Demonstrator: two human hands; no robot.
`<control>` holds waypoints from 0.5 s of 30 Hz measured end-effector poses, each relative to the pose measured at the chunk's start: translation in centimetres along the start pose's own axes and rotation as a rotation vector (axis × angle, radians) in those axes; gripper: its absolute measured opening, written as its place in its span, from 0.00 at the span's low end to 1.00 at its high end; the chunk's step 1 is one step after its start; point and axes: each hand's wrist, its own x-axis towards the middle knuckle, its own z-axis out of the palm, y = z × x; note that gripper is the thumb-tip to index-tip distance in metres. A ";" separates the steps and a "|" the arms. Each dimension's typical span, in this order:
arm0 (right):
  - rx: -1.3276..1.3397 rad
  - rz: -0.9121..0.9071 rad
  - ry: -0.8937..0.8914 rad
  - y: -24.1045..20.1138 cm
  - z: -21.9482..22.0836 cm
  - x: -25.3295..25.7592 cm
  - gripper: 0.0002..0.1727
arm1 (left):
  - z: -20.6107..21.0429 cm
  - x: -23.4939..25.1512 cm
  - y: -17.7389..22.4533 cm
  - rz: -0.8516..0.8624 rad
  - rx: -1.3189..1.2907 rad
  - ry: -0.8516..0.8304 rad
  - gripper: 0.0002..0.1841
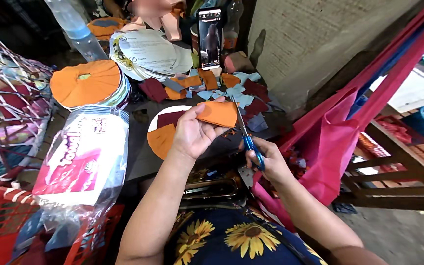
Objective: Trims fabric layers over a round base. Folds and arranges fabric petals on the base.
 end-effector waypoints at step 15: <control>0.025 0.021 0.023 0.3 -0.8 0.3 0.20 | -1.0 2.1 0.0 0.077 0.175 0.081 0.19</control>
